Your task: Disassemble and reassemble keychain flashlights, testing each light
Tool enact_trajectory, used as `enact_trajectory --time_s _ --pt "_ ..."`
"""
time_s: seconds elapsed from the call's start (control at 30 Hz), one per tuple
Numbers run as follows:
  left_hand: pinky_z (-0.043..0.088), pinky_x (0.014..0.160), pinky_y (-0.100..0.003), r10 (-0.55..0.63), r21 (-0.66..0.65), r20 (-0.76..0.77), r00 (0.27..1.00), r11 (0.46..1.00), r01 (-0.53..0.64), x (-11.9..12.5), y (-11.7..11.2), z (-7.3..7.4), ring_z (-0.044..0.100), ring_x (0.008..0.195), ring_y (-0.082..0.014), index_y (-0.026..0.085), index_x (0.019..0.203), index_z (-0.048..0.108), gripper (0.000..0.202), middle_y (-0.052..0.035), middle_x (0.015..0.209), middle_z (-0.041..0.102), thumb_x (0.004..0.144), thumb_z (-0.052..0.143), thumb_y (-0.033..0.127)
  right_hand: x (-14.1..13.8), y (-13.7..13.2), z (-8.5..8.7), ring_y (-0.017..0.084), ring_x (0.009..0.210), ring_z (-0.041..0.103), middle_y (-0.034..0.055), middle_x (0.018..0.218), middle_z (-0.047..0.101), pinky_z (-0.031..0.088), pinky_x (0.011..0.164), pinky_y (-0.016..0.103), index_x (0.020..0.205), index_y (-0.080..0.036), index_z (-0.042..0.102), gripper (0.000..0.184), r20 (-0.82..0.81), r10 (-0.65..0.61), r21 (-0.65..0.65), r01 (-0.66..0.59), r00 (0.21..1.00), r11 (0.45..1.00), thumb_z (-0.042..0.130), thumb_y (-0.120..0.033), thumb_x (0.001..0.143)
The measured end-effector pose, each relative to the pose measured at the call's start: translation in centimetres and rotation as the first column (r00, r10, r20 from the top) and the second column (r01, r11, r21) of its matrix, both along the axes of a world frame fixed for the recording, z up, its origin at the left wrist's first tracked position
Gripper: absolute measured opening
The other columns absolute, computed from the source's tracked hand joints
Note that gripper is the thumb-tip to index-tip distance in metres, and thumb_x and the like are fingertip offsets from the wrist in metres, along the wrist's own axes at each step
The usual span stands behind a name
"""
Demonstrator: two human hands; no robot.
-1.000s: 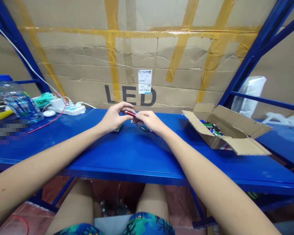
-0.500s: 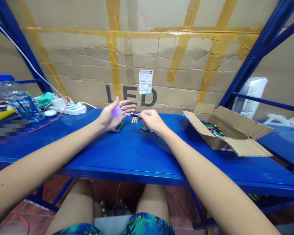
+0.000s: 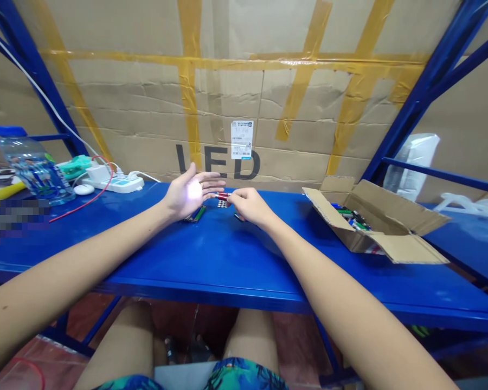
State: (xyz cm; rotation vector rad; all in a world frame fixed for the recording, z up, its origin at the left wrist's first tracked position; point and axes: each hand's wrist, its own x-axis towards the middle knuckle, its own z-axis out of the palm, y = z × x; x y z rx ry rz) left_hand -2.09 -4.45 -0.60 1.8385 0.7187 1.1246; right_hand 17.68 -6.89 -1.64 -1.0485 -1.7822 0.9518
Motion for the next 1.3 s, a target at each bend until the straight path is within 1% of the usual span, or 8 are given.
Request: enact_trajectory --time_s 0.1,0.33,0.47,0.6,0.7,0.9,1.03,1.3 --pt "0.053 0.093 -0.046 0.002 -0.028 0.032 0.999 1.000 -0.001 0.0 -0.1 0.1 0.063 0.118 -0.0311 0.011 0.127 0.059 0.086 -0.0223 0.126 0.066 0.090 0.015 0.076 0.0 0.1 -0.2 0.009 0.038 0.038 -0.0046 0.043 0.041 0.030 0.039 0.024 0.063 -0.018 0.057 0.016 -0.018 0.022 -0.010 -0.022 1.000 1.000 0.055 -0.023 0.078" --pt "0.054 0.091 -0.047 -0.005 -0.138 0.135 0.991 0.990 0.024 0.2 0.2 0.0 0.064 0.116 -0.0330 0.013 0.121 0.062 0.084 -0.0220 0.121 0.068 0.086 0.026 0.080 0.0 -0.2 0.0 0.010 0.040 0.039 -0.0046 0.044 0.039 0.032 0.040 0.024 0.063 -0.018 0.060 0.016 -0.024 0.043 -0.026 -0.043 0.999 0.999 0.054 -0.024 0.077" --pt "0.053 0.090 -0.047 -0.014 -0.195 0.187 0.982 0.980 0.051 0.1 0.3 -0.1 0.064 0.114 -0.0327 0.013 0.120 0.063 0.079 -0.0209 0.120 0.069 0.087 0.032 0.077 0.2 -0.2 0.1 0.010 0.041 0.038 -0.0046 0.045 0.039 0.033 0.041 0.025 0.063 -0.018 0.061 0.015 -0.037 0.018 -0.029 -0.019 0.999 0.999 0.056 -0.025 0.075" --pt "0.051 0.091 -0.045 -0.019 -0.237 0.276 0.961 0.968 0.087 0.1 0.5 -0.3 0.064 0.112 -0.0328 0.012 0.120 0.063 0.078 -0.0201 0.117 0.070 0.086 0.035 0.076 0.3 -0.3 0.2 0.009 0.042 0.038 -0.0046 0.045 0.038 0.034 0.043 0.024 0.056 -0.019 0.053 0.020 -0.009 0.003 0.000 -0.003 1.000 1.000 0.055 -0.024 0.075" --pt "0.050 0.090 -0.043 -0.024 -0.262 0.326 0.945 0.958 0.115 0.1 0.6 -0.4 0.063 0.112 -0.0323 0.011 0.119 0.064 0.075 -0.0191 0.116 0.070 0.087 0.038 0.074 0.3 -0.2 0.2 0.010 0.041 0.038 -0.0046 0.043 0.039 0.031 0.043 0.025 0.056 -0.019 0.053 0.020 0.034 -0.027 -0.013 0.028 0.999 1.000 0.055 -0.025 0.075" --pt "0.049 0.091 -0.043 -0.033 -0.279 0.342 0.939 0.951 0.135 0.0 0.7 -0.4 0.062 0.114 -0.0325 0.012 0.116 0.065 0.070 -0.0173 0.114 0.071 0.088 0.041 0.072 0.6 -0.2 0.3 0.010 0.042 0.041 -0.0042 0.044 0.040 0.030 0.046 0.025 0.052 -0.020 0.044 0.027 0.079 -0.010 0.011 0.009 0.997 1.000 0.054 -0.027 0.077" --pt "0.047 0.094 -0.042 -0.019 -0.277 0.334 0.942 0.954 0.117 -0.1 0.8 -0.5 0.060 0.117 -0.0325 0.012 0.115 0.065 0.071 -0.0176 0.117 0.070 0.087 0.042 0.072 0.6 -0.5 0.6 0.010 0.042 0.039 -0.0032 0.042 0.042 0.028 0.047 0.027 0.051 -0.020 0.046 0.025 0.158 -0.026 -0.012 0.029 0.987 1.000 0.055 -0.028 0.074" --pt "0.047 0.093 -0.044 -0.029 -0.249 0.325 0.945 0.961 0.115 -0.4 0.9 -0.5 0.060 0.116 -0.0336 0.013 0.110 0.069 0.071 -0.0179 0.116 0.070 0.087 0.041 0.073 0.7 -0.4 0.6 0.011 0.043 0.039 -0.0038 0.042 0.042 0.027 0.047 0.027 0.055 -0.020 0.050 0.022 0.181 -0.046 0.010 0.045 0.982 0.999 0.055 -0.031 0.074"
